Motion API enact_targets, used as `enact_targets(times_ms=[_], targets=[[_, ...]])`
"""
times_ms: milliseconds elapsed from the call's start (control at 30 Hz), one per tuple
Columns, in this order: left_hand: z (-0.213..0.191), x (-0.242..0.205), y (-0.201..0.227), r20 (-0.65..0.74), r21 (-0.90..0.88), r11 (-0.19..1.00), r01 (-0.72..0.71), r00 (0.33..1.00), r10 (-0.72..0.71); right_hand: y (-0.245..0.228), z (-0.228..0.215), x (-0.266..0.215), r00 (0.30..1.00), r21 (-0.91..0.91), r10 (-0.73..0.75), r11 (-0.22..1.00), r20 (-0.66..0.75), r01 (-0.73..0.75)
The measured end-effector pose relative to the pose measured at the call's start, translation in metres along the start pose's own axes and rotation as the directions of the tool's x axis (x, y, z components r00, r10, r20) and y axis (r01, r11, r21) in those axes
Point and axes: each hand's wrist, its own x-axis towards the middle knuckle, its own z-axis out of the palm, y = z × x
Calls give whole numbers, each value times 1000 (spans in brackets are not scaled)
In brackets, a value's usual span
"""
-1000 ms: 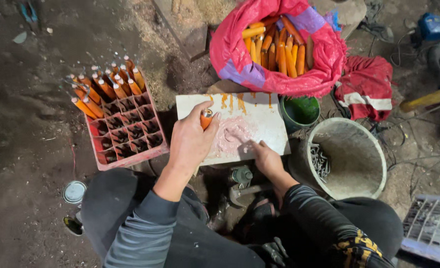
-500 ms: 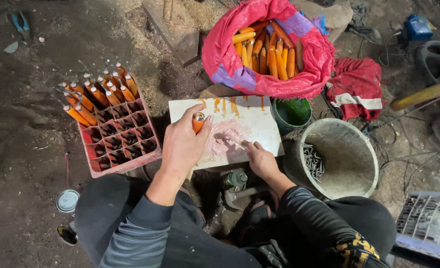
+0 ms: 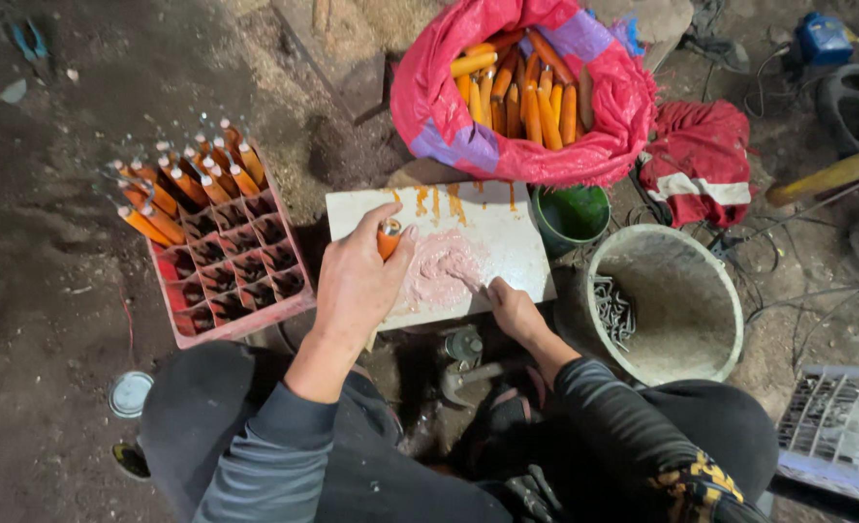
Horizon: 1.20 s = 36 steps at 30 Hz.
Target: The person inserts metal nails into the tips of orange cylindrical objects using a hammer and a small wooden stick. They retrieve nails from a bucket, position them on the object tips, and tap them in. Finished items are placed into a red crate.
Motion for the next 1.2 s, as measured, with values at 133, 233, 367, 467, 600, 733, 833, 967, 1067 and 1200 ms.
enact_targets(times_ms=[133,233,367,467,600,733,833,967,1067,1200], targets=[[0,0,1,16,11,1000,3,1000,-3,-28,-9,-15,998,-5,5,1000,-66,-5],[1,-2,4,22,2,1000,-1,1000,1,-52,-11,-28,994,9,-6,1000,-109,7],[3,-1,7,43,-14,1000,-13,999,14,-66,-17,-30,994,35,15,999,-108,-11],[4,-3,6,52,-3,1000,-1,999,1,-66,-17,-34,988,-36,-65,998,-139,60],[3,0,7,5,1,999,-38,999,38,-66,-23,-30,992,-85,-32,996,-126,21],[4,-3,6,-7,16,1000,-12,1000,12,-59,-23,-25,990,-5,81,997,-112,-82],[4,-6,5,-13,28,999,38,999,-38,-51,-20,-21,970,-72,238,970,55,-234],[-1,-8,11,43,-60,982,179,983,-177,-48,-16,-29,999,-83,-4,997,-36,2],[-3,-6,19,46,-61,976,208,978,-206,-50,-14,-37,993,-64,-102,993,-58,98],[0,-4,19,31,-63,984,168,986,-167,-50,-10,-39,992,-137,-111,985,-51,103]])
